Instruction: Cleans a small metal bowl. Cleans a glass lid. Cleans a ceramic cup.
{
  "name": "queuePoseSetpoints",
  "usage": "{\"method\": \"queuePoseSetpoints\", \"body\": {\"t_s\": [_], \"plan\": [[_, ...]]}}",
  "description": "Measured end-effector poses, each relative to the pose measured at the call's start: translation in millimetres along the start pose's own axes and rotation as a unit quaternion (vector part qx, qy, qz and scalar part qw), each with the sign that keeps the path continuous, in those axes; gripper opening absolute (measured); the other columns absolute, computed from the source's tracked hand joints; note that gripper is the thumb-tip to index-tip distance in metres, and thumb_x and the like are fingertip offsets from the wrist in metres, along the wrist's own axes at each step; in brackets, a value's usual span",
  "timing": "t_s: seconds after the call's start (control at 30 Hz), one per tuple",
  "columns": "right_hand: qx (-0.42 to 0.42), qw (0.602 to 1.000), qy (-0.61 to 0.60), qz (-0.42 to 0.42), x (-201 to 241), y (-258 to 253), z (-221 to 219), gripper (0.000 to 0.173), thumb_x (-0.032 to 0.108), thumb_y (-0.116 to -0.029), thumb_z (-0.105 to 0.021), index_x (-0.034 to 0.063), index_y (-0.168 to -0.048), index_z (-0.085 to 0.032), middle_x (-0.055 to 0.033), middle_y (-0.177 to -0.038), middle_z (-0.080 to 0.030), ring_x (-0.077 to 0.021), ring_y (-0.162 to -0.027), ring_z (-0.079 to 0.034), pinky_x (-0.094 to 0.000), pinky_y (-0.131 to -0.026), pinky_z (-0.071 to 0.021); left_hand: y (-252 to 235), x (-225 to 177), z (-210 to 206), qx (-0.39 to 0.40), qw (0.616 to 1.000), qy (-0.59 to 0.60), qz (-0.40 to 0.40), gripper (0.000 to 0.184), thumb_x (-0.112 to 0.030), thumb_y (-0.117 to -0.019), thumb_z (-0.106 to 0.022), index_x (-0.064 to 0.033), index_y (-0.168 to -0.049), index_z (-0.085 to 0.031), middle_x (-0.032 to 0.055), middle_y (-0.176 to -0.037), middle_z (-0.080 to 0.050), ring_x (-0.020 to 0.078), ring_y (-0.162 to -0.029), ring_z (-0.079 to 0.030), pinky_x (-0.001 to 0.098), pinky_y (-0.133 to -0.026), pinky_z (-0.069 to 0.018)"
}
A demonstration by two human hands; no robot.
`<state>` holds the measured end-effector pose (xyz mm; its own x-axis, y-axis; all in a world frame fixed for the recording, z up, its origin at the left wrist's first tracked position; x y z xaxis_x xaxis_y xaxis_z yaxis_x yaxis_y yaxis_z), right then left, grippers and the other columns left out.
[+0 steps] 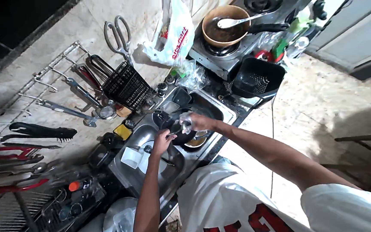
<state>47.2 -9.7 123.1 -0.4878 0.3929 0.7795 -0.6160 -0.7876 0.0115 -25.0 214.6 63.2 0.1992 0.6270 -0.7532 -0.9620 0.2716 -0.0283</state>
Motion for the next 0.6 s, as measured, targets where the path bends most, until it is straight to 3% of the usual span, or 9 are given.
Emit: {"method": "queuePoseSetpoints", "body": {"t_s": [0.13,0.2,0.27,0.37,0.43,0.47,0.53,0.6], "plan": [[-0.155,0.986,0.054,-0.004,-17,-1,9,0.019,0.019,-0.0891,-0.08,0.0101,-0.104,-0.073,-0.0072,-0.111,-0.07,-0.0262,-0.112,-0.063,-0.0491,-0.102,-0.0507,-11,-33,2,-0.088,0.991,-0.053,0.09,0.045,-0.042,-0.1034,-0.056,-0.002,-0.091,-0.072,0.0115,-0.083,-0.07,0.0252,-0.084,-0.069,0.0502,-0.084,-0.0545],[-0.228,0.971,0.06,-0.051,-25,3,-9,0.024,0.029,-0.0959,-0.073,0.0124,-0.114,-0.073,-0.0067,-0.121,-0.068,-0.0245,-0.118,-0.062,-0.0449,-0.105,-0.0515,-11,-44,0,-0.127,0.979,-0.072,0.144,0.049,-0.045,-0.1055,-0.05,-0.0029,-0.092,-0.072,0.0116,-0.078,-0.068,0.0262,-0.078,-0.067,0.0515,-0.078,-0.0534],[-0.273,0.955,0.041,-0.111,-22,5,-34,0.037,0.037,-0.103,-0.061,0.0141,-0.131,-0.068,-0.0069,-0.141,-0.06,-0.0263,-0.133,-0.055,-0.0473,-0.114,-0.044,-11,-52,-2,-0.156,0.968,-0.061,0.188,0.05,-0.043,-0.1075,-0.047,-0.0019,-0.096,-0.072,0.0131,-0.08,-0.068,0.0269,-0.08,-0.068,0.0518,-0.08,-0.0543],[-0.265,0.955,0.022,-0.134,1,7,-67,0.048,0.047,-0.1075,-0.044,0.0201,-0.143,-0.062,-0.0039,-0.154,-0.051,-0.0263,-0.143,-0.044,-0.0499,-0.121,-0.0339,-11,-54,-10,-0.18,0.955,-0.048,0.231,0.049,-0.041,-0.1084,-0.047,-0.0011,-0.096,-0.072,0.0143,-0.08,-0.068,0.0287,-0.081,-0.068,0.0529,-0.08,-0.0545],[-0.231,0.969,0.015,-0.084,11,7,-77,0.043,0.042,-0.1087,-0.044,0.0183,-0.136,-0.068,-0.0039,-0.148,-0.057,-0.0244,-0.139,-0.049,-0.0453,-0.118,-0.0403,-6,-49,-15,-0.182,0.949,-0.042,0.254,0.045,-0.036,-0.1093,-0.046,-0.0002,-0.103,-0.073,0.0165,-0.09,-0.072,0.0305,-0.09,-0.071,0.0544,-0.087,-0.0551],[-0.211,0.975,0.015,-0.07,9,6,-76,0.041,0.039,-0.1088,-0.046,0.0168,-0.132,-0.07,-0.0042,-0.146,-0.058,-0.0251,-0.137,-0.051,-0.0455,-0.116,-0.0415,-3,-46,-18,-0.192,0.946,-0.034,0.259,0.045,-0.035,-0.1095,-0.046,0.0002,-0.101,-0.072,0.0165,-0.089,-0.071,0.0302,-0.088,-0.07,0.0542,-0.085,-0.0548],[-0.193,0.974,0.016,-0.118,-9,0,-66,0.037,0.039,-0.1082,-0.045,0.0149,-0.122,-0.07,-0.006,-0.144,-0.059,-0.029,-0.137,-0.05,-0.0526,-0.115,-0.0401,5,-46,-22,-0.211,0.941,-0.022,0.263,0.047,-0.039,-0.1091,-0.046,-0.0003,-0.097,-0.07,0.0151,-0.082,-0.068,0.0291,-0.081,-0.068,0.0537,-0.079,-0.0544],[-0.212,0.958,-0.048,-0.187,-37,-8,-61,0.038,0.039,-0.1076,-0.043,0.0113,-0.121,-0.067,-0.0102,-0.147,-0.054,-0.0316,-0.141,-0.044,-0.0587,-0.117,-0.034,10,-52,-21,-0.223,0.937,-0.019,0.268,0.05,-0.042,-0.1088,-0.045,-0.0015,-0.094,-0.069,0.0132,-0.077,-0.065,0.0276,-0.076,-0.065,0.0524,-0.075,-0.0534]]}}
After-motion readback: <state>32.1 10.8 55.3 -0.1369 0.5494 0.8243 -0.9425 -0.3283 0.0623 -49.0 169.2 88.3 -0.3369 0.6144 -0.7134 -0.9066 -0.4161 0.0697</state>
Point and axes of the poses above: each hand's wrist, its own y-axis away from the middle knuckle, its own z-axis out of the back of the hand, x = y × z, the point moved 3 cm from there along -y, towards the middle knuckle
